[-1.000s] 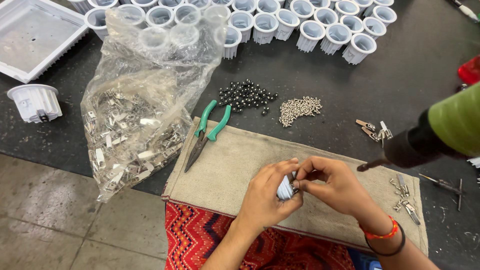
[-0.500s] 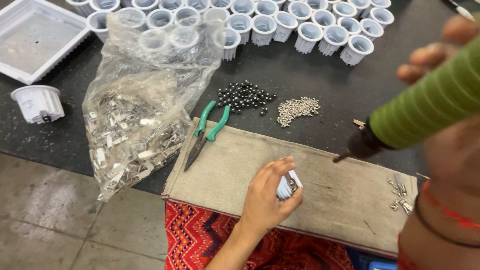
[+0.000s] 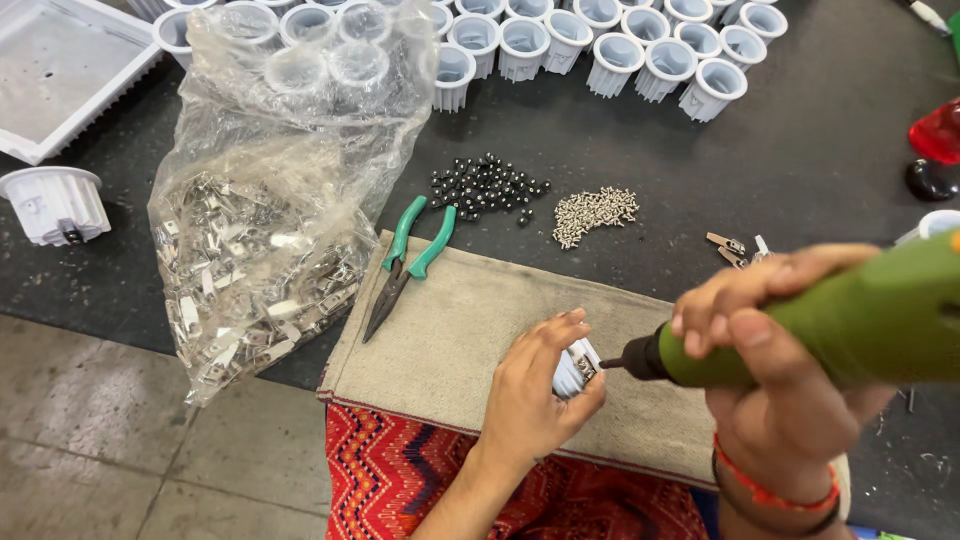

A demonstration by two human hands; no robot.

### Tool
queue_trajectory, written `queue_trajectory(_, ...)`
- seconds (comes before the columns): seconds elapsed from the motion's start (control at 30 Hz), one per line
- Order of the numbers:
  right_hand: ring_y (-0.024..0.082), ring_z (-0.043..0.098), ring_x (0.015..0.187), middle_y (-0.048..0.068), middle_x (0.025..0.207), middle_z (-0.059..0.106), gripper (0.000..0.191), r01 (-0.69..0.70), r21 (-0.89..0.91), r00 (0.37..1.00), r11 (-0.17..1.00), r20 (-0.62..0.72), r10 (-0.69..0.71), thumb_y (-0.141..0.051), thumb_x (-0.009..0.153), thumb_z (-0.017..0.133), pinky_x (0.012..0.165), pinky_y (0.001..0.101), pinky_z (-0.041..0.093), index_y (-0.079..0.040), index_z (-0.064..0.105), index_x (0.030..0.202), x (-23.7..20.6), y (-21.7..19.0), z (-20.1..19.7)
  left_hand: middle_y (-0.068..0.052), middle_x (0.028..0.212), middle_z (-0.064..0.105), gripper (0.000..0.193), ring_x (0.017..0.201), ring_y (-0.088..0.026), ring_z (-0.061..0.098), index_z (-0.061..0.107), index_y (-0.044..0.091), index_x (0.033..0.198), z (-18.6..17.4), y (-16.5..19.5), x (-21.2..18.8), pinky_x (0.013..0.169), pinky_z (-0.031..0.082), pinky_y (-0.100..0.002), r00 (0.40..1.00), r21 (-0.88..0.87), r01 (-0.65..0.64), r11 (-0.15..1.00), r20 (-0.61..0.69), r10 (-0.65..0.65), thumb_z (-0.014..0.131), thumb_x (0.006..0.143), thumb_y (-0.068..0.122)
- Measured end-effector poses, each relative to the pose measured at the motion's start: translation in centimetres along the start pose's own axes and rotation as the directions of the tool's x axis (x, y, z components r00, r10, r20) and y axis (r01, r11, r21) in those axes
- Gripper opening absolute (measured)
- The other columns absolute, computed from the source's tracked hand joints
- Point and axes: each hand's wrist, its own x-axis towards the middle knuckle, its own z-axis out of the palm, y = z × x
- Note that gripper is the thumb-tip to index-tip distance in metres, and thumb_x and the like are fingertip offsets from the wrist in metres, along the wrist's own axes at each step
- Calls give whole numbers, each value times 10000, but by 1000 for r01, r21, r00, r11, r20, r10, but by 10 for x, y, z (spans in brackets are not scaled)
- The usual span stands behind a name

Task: The person assembles white plastic lamp holder components at a workbench. They hold a white plastic base, place small metal screws into it, and use a green electric screwdriver to drive the screws in, repeating the process on multiple components and picking screws from a pile on the table.

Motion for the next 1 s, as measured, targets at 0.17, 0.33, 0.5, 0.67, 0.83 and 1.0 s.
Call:
queue_trajectory(0.17,231,596,676,151,815,587,158,31,73,999,997,-9,-31,22,1038,576,720,392,524,-13,467,1147,-12,9,-3,-158,1367,677,479,1277,-359,666,599,48,1277,-1,1,0,1109,510,-484,1000,4,16,1000,5,-16,783,856,185)
queue_trajectory(0.33,229,589,658,155,796,585,158,38,36,999,999,-34,-37,22,1019,566,701,395,526,-11,467,1137,-13,14,1,-162,1369,679,474,1275,-353,670,601,50,1277,-2,2,1,1105,514,-474,1000,-9,21,1000,8,-21,779,859,186)
queue_trajectory(0.5,227,584,652,151,787,579,163,35,13,999,999,-25,-35,29,1009,557,707,400,527,-16,462,1133,-14,18,-1,-165,1367,678,470,1277,-358,669,599,53,1282,-3,3,1,1116,509,-481,1000,-14,19,1000,10,-19,778,869,188)
queue_trajectory(0.67,211,564,624,142,759,572,192,5,26,1000,1000,-28,-4,19,978,560,683,403,513,-23,446,1127,-18,21,-6,-177,1375,673,492,1280,-379,659,596,49,1284,-3,2,1,1115,499,-493,999,3,28,1000,20,-28,779,850,189)
queue_trajectory(0.83,220,539,669,134,770,597,204,-56,13,997,998,45,55,-1,1021,572,699,419,510,-51,428,1157,-26,14,-15,-171,1394,664,487,1292,-371,658,586,44,1286,-3,-2,0,1133,496,-489,999,-12,49,999,22,-49,781,866,194)
queue_trajectory(1.0,213,574,692,89,779,613,249,-94,10,984,996,156,91,-38,1031,614,714,444,532,-102,435,1192,-24,15,-35,-167,1420,659,474,1314,-371,651,584,47,1293,-5,-6,2,1133,500,-478,995,-76,85,993,54,-81,783,889,194)
